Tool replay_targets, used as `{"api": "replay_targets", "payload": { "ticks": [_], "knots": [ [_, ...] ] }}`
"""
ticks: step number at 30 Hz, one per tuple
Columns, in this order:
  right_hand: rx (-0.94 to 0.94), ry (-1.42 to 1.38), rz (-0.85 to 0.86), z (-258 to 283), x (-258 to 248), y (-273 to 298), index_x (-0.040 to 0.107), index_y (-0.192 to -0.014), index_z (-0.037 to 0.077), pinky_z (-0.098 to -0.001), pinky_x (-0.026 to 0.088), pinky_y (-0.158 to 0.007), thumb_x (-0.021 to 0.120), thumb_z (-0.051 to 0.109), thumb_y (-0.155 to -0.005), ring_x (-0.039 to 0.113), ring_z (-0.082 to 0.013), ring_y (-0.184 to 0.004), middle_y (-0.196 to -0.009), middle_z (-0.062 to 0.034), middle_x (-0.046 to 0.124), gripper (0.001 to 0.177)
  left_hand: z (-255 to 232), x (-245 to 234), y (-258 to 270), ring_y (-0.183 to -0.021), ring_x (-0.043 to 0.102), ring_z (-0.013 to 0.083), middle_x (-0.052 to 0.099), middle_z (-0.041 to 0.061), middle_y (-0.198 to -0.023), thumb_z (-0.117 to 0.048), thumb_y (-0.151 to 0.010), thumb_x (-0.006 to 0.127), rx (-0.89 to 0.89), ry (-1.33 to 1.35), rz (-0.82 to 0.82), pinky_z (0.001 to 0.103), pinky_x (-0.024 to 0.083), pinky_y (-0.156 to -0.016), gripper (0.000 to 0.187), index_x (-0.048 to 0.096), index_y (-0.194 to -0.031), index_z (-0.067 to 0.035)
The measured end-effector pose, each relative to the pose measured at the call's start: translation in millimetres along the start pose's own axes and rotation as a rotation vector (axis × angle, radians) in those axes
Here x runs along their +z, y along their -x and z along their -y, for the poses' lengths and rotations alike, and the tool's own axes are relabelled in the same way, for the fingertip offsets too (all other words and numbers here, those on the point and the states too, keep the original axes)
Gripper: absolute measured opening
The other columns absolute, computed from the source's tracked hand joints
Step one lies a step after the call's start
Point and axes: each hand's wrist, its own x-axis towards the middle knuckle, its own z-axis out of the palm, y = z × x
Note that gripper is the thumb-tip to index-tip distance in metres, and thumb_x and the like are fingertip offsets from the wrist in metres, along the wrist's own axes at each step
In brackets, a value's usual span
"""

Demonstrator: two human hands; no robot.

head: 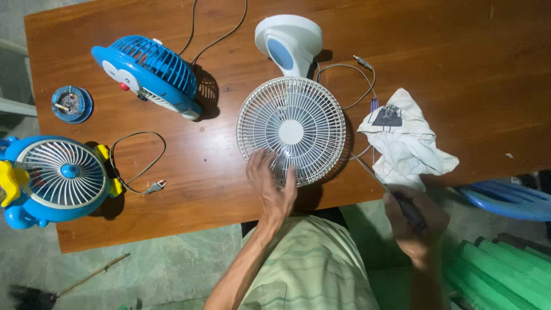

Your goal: The person disassembles a white table fan on a wooden table. They remove the front grille, then the fan blades, and finally the rear grille using a screwdriver. Other fans and tools are visible on the table.

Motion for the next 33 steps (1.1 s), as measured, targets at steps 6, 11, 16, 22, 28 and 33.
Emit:
{"api": "replay_targets", "payload": {
  "ticks": [6, 11, 16, 22, 28, 33],
  "knots": [
    [0.025, -0.171, 0.063, -9, -11, -32, 0.071, -0.111, 0.003, -0.0233, 0.054, -0.074, 0.074, 0.011, -0.094, 0.067, -0.0094, -0.082, -0.093, -0.0074, 0.072, 0.019, -24, 26, -1, -0.146, 0.037, 0.0429, 0.053, 0.02, -0.144, -0.02, -0.088, 0.079, 0.0, -0.125, -0.021, 0.063, 0.02, -0.122, 0.046, 0.062, -0.128, -0.006],
    [-0.146, 0.058, 0.156, -26, -22, -75, 0.073, -0.105, 0.003, -0.0289, 0.056, -0.079, 0.078, 0.009, -0.087, 0.07, -0.0158, -0.086, -0.095, -0.0121, 0.073, 0.02, -49, 47, -12, -0.145, 0.042, 0.04, 0.056, 0.017, -0.143, -0.019, -0.088, 0.081, -0.056, -0.139, -0.094, 0.06, 0.022, -0.122, 0.043, 0.064, -0.125, -0.007],
    [-0.169, -0.046, 0.205, -37, -25, -109, 0.073, -0.104, 0.003, -0.0281, 0.056, -0.072, 0.08, 0.01, -0.087, 0.072, -0.0154, -0.077, -0.089, -0.0114, 0.074, 0.019, -78, 58, -6, -0.14, 0.051, 0.0362, 0.063, 0.015, -0.136, -0.014, -0.087, 0.081, -0.179, -0.085, -0.169, 0.059, 0.026, -0.123, 0.035, 0.068, -0.118, -0.005],
    [-0.173, -0.14, 0.347, -48, -28, -138, 0.073, -0.104, 0.003, -0.0255, 0.057, -0.069, 0.08, 0.01, -0.089, 0.072, -0.0105, -0.077, -0.087, -0.0087, 0.075, 0.018, -92, 68, 17, -0.119, 0.064, 0.0267, 0.069, 0.013, -0.121, -0.008, -0.089, 0.079, -0.375, 0.107, -0.387, 0.044, 0.043, -0.113, 0.026, 0.067, -0.112, -0.002],
    [-0.193, -0.232, 0.453, -49, -29, -152, 0.073, -0.103, 0.003, -0.0236, 0.055, -0.066, 0.08, 0.009, -0.089, 0.07, -0.0087, -0.075, -0.084, -0.0077, 0.075, 0.017, -66, 79, 62, -0.082, 0.058, 0.01, 0.063, 0.004, -0.094, -0.008, -0.091, 0.078, -0.827, 0.477, -0.667, 0.025, 0.05, -0.071, 0.023, 0.061, -0.106, -0.001],
    [-0.212, -0.192, 0.554, -41, -24, -158, 0.074, -0.099, 0.002, -0.0247, 0.056, -0.063, 0.079, 0.015, -0.088, 0.071, -0.0097, -0.069, -0.079, -0.0081, 0.074, 0.019, -48, 96, 93, -0.065, 0.041, 0.0066, 0.051, 0.001, -0.079, -0.006, -0.094, 0.078, -0.961, 0.592, -0.704, 0.024, 0.036, -0.055, 0.026, 0.054, -0.101, -0.002]
  ]
}}
